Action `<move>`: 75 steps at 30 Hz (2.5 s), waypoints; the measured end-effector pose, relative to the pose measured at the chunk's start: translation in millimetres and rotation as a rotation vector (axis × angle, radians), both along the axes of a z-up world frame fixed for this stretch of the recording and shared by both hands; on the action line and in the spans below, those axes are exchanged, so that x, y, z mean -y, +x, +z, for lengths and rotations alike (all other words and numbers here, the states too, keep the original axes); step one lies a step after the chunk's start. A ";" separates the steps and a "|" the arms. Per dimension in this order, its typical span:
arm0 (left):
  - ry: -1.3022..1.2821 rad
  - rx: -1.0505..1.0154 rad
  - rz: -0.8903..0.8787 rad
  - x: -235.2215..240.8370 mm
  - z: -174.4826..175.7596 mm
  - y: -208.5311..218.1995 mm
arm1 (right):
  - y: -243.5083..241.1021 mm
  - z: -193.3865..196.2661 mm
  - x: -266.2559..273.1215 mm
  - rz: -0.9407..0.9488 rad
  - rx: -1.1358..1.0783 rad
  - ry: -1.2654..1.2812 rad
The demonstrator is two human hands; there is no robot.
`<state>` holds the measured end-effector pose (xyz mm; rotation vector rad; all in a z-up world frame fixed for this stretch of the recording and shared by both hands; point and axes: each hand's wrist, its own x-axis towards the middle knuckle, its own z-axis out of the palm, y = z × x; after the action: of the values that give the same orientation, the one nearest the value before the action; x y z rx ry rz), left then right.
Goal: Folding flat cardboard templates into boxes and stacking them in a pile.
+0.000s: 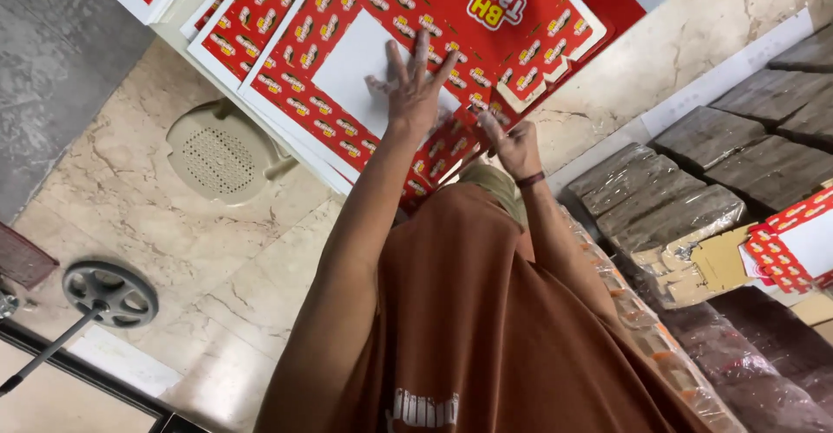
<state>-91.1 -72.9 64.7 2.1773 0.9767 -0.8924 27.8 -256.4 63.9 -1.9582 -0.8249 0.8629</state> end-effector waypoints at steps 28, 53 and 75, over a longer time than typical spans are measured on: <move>0.178 -0.057 -0.267 11.1 21.2 -109.8 | -151.0 -44.8 31.5 0.111 -1.400 -0.010; 0.655 0.358 0.441 -98.1 -37.5 -183.8 | -154.7 -46.1 31.6 -0.573 -1.095 -0.315; -1.206 1.068 2.044 277.2 75.7 -57.5 | 192.9 -27.1 -6.9 0.047 -1.114 -0.032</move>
<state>-148.5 -350.2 140.5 -0.1233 0.9528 0.6163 220.7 -249.6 36.8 -1.1549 -0.1760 1.7305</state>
